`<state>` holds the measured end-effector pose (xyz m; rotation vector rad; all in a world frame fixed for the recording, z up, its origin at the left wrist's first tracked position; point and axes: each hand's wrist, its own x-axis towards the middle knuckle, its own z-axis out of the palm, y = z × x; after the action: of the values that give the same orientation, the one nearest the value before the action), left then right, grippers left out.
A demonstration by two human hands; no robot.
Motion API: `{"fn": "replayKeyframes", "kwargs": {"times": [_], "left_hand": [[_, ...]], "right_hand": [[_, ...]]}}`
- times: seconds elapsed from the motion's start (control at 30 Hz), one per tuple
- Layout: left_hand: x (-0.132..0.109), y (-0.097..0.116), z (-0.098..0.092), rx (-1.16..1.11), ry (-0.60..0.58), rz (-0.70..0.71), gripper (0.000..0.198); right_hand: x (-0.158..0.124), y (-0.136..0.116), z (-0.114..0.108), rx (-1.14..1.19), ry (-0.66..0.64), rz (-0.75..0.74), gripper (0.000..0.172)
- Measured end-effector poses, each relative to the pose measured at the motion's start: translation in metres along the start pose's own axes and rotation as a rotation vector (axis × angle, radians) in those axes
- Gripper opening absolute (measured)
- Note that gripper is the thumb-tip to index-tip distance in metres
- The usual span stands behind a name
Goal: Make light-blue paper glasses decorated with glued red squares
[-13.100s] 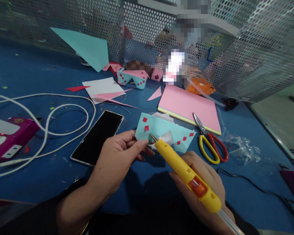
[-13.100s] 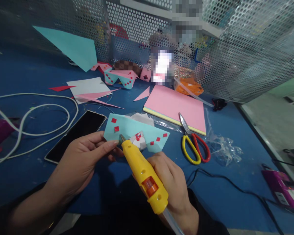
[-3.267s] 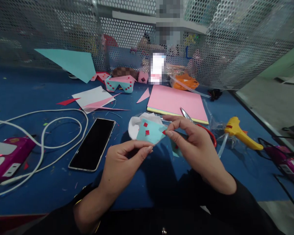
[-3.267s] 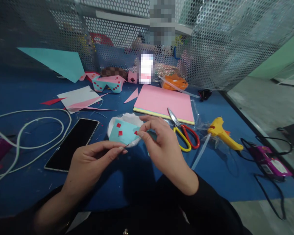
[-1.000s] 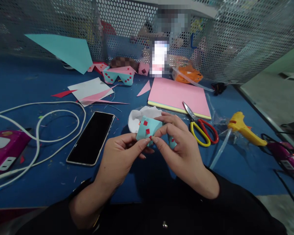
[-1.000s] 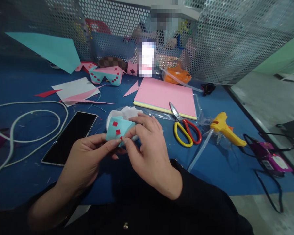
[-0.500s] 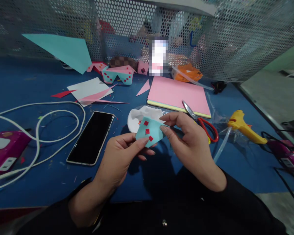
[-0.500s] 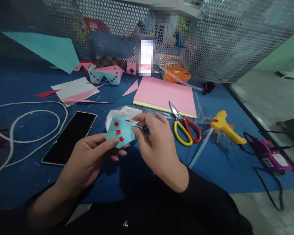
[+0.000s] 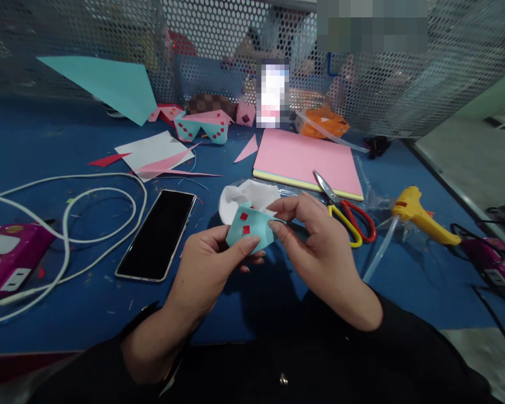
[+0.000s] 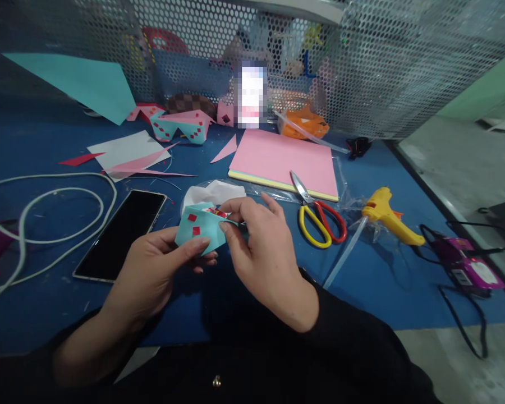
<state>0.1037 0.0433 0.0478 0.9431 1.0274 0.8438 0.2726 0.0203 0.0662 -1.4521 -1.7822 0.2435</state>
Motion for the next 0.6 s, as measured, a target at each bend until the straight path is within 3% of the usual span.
{"fn": "replayKeyframes", "kwargs": {"times": [0.17,0.43,0.6], "left_hand": [[-0.0015,0.0041,0.0015,-0.050,-0.031,-0.016,0.027],[-0.0010,0.0018,0.0003,0.076,0.023,0.001,0.018],[-0.0017,0.0015,-0.0007,0.034,-0.002,-0.021,0.024]], "right_hand": [[0.0014,0.0003,-0.0021,0.000,0.021,0.025,0.014],[0.0001,-0.0007,0.0004,-0.005,-0.012,0.003,0.015],[0.0009,0.0000,-0.0002,-0.004,0.008,0.004,0.015]]}}
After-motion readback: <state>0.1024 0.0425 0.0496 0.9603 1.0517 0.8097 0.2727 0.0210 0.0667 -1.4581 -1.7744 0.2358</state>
